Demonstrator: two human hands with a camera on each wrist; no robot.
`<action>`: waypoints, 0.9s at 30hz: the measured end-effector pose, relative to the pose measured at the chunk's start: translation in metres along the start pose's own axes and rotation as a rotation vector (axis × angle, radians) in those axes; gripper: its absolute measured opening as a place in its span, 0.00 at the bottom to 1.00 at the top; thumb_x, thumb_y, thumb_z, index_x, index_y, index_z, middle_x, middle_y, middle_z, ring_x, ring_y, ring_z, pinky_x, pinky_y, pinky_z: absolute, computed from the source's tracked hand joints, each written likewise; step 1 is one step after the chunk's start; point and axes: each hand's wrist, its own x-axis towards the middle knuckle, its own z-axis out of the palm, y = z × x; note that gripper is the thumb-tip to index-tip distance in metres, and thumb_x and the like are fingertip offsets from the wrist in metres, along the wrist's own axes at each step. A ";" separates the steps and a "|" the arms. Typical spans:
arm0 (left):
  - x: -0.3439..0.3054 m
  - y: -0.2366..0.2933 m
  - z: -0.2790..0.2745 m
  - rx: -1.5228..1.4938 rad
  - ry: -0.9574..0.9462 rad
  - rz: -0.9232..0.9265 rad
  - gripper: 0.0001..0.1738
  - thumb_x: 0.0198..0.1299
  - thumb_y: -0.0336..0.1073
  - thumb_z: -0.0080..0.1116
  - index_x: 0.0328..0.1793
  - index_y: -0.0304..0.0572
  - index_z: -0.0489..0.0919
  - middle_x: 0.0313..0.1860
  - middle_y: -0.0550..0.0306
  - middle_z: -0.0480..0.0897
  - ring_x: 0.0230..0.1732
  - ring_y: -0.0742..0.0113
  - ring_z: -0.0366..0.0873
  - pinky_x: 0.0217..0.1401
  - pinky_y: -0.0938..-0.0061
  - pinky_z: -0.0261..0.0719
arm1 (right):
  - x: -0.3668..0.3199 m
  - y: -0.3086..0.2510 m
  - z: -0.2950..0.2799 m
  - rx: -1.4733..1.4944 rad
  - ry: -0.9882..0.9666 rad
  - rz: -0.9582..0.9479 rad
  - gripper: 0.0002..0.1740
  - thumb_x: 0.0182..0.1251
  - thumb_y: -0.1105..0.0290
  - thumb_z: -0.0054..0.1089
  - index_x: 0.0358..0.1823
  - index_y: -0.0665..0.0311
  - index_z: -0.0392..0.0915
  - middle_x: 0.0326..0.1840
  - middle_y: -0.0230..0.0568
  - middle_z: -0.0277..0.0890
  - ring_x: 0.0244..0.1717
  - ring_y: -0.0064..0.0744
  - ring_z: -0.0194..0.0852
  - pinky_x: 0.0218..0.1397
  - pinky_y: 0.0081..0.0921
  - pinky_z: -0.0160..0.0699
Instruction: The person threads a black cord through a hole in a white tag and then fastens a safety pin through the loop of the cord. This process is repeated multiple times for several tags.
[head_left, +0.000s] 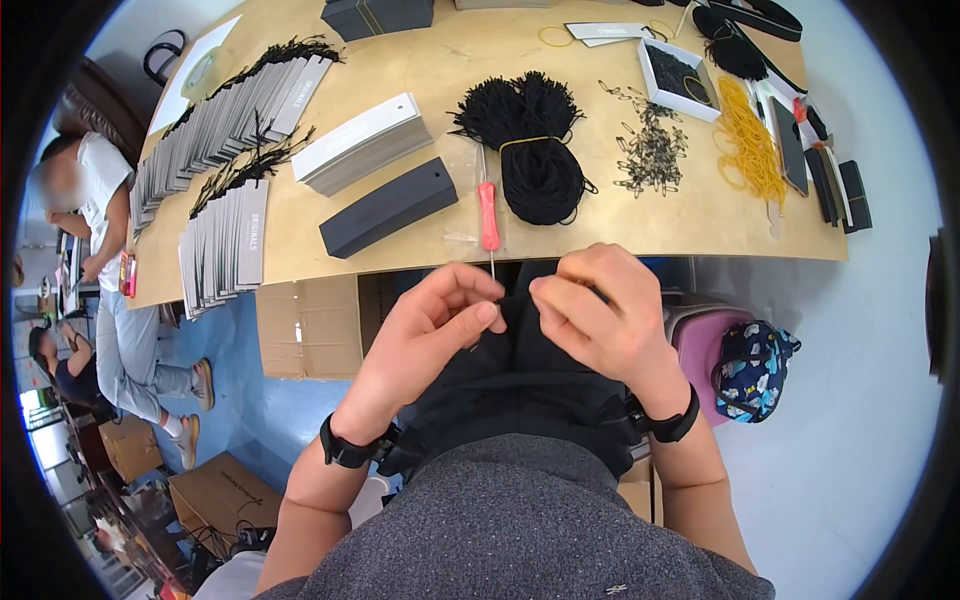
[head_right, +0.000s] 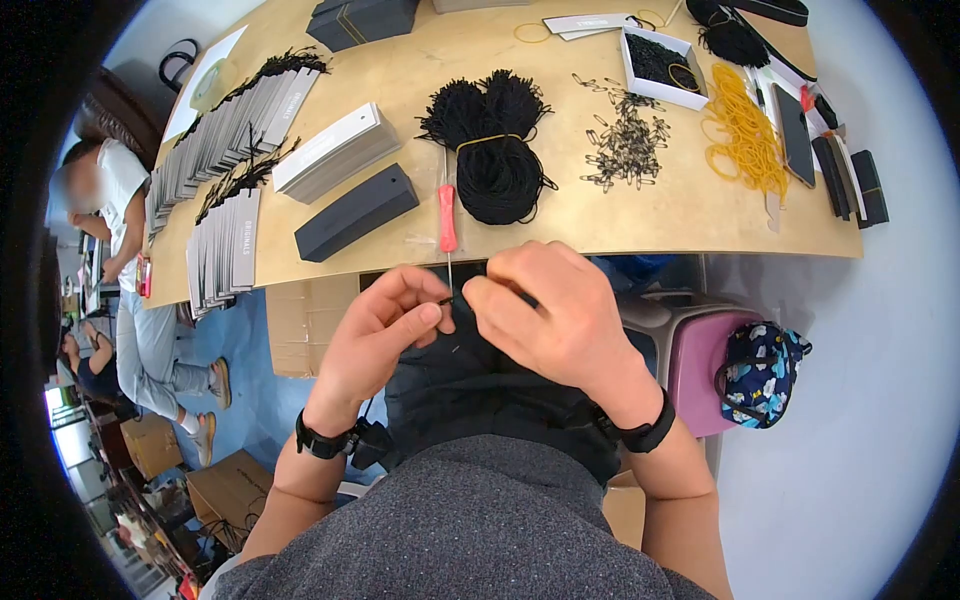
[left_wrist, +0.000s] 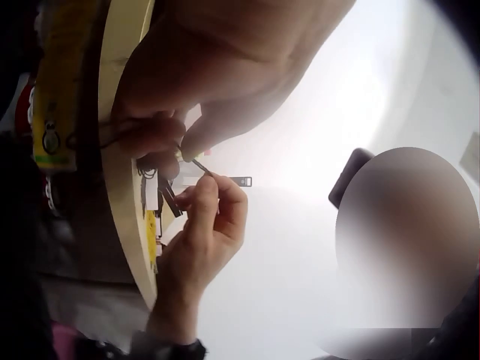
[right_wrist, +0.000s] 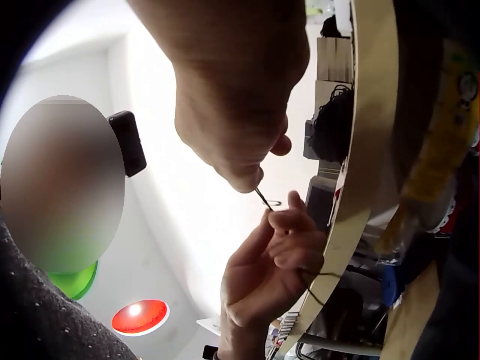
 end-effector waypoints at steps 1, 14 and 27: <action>-0.003 -0.001 -0.003 0.001 0.000 -0.001 0.13 0.71 0.31 0.58 0.59 0.37 0.78 0.41 0.60 0.82 0.37 0.80 0.74 0.39 0.83 0.70 | 0.001 0.001 -0.002 -0.025 -0.011 0.024 0.16 0.45 0.75 0.72 0.38 0.62 0.81 0.36 0.36 0.74 0.32 0.35 0.76 0.33 0.30 0.75; -0.001 -0.002 0.013 0.891 0.253 0.669 0.10 0.53 0.21 0.70 0.42 0.37 0.88 0.37 0.57 0.82 0.33 0.70 0.78 0.33 0.77 0.75 | -0.004 -0.027 0.004 0.192 -0.194 0.441 0.07 0.58 0.74 0.68 0.34 0.61 0.76 0.29 0.36 0.69 0.25 0.36 0.74 0.29 0.31 0.73; -0.009 0.007 0.012 0.057 0.010 0.069 0.08 0.71 0.29 0.59 0.49 0.30 0.81 0.42 0.60 0.83 0.39 0.77 0.80 0.43 0.82 0.79 | 0.003 -0.033 -0.013 0.494 -0.308 0.643 0.10 0.63 0.74 0.70 0.43 0.62 0.78 0.35 0.39 0.73 0.30 0.30 0.77 0.33 0.27 0.77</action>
